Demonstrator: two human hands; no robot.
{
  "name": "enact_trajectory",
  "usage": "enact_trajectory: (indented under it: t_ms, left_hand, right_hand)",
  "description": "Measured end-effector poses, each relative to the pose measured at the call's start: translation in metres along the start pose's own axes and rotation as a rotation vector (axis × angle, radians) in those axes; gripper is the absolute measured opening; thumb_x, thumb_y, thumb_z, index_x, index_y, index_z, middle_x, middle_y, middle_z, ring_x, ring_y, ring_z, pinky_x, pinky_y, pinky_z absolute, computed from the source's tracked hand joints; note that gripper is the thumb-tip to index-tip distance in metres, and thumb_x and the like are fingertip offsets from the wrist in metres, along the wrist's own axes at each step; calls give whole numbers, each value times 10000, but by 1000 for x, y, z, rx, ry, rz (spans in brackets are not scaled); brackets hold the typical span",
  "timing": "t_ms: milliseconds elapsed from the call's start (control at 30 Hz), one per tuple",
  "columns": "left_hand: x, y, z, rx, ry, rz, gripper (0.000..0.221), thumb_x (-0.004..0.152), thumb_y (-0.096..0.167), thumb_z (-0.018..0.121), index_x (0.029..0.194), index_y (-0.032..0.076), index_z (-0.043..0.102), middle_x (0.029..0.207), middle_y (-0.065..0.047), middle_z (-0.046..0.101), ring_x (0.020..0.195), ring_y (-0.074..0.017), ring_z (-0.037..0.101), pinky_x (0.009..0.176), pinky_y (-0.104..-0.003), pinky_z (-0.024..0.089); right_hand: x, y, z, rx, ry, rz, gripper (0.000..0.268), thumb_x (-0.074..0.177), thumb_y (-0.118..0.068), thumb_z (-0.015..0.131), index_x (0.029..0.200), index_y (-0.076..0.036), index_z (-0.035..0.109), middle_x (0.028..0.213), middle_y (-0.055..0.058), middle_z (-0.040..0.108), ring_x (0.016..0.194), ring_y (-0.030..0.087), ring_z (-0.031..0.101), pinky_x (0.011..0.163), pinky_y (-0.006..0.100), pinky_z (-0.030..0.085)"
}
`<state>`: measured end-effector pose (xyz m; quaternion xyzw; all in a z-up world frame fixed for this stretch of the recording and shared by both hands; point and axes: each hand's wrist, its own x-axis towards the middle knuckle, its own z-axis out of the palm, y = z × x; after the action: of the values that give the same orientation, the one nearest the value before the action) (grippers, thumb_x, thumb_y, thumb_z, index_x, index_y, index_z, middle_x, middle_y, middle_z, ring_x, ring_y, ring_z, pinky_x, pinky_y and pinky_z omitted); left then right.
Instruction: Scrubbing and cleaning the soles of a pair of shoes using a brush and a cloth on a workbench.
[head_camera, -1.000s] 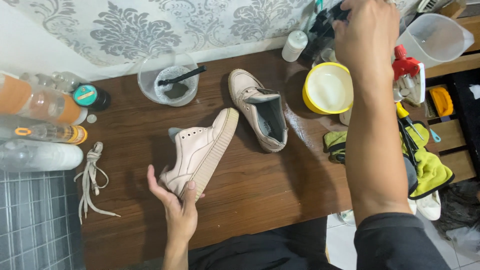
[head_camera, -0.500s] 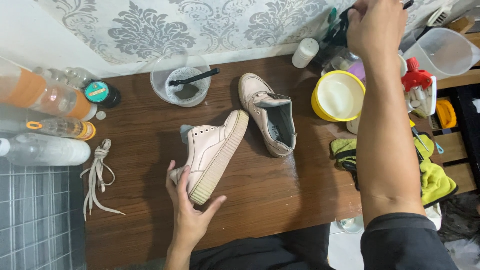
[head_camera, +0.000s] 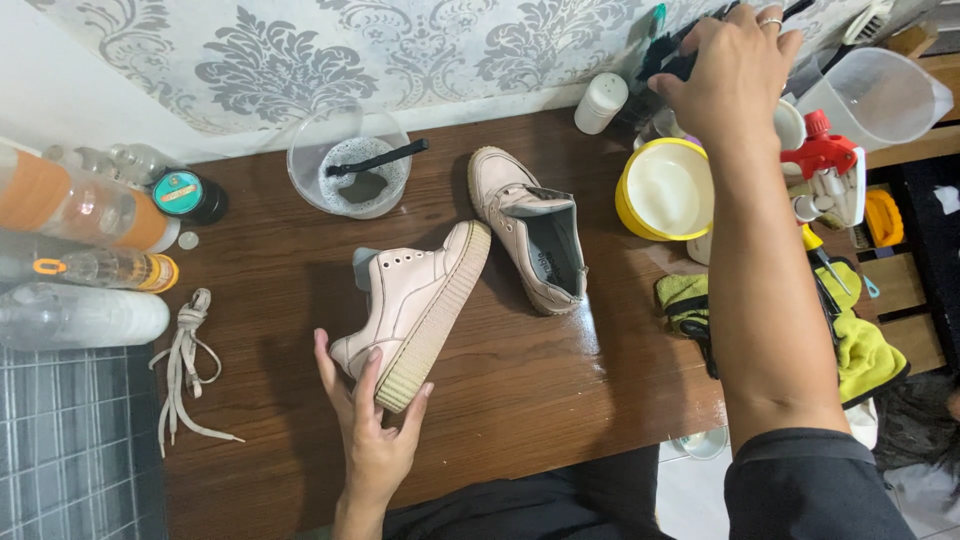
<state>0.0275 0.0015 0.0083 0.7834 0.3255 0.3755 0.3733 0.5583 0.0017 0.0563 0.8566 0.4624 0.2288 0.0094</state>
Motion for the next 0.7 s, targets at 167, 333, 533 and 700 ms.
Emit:
enact_trajectory:
  t_ms: [167,333,533,700]
  left_hand:
    - [-1,-6,-2,21,-42,103,849,837,-28,809,1523,229,381,1685,-351,-117,1608,-555,14,1298,-610,307]
    - [-7,-16,-4,58,-73,119,775,828,7,828,1475,197,446,1645,-403,-169,1582,-568,-83,1318,-627,186]
    - [-6,-13,-5,81,-146,159,798,853,-76,766,1500,211,398,1603,-405,-279,1544,-575,-217,1309,-688,105]
    - [-4,-10,-3,127,-130,174,769,856,-111,742,1483,199,422,1634,-403,-196,1563,-597,-127,1311,-680,166]
  right_hand:
    - [0,-3,-14,123,119,-3,392,840,-469,950,1055,-157,851,1115,190,656,1062,450,487,768,613,392]
    - [-4,21,-39,501,266,-8,231,1140,-190,846,1004,-86,692,978,58,681,909,247,564,741,442,412]
    - [-38,5,-103,1465,385,27,108,1270,-179,526,1328,-94,491,1188,140,572,1072,271,575,1034,433,548]
    - [-79,-56,-173,2174,54,228,424,1034,-543,465,1198,-182,615,859,-4,413,814,178,510,1112,534,623]
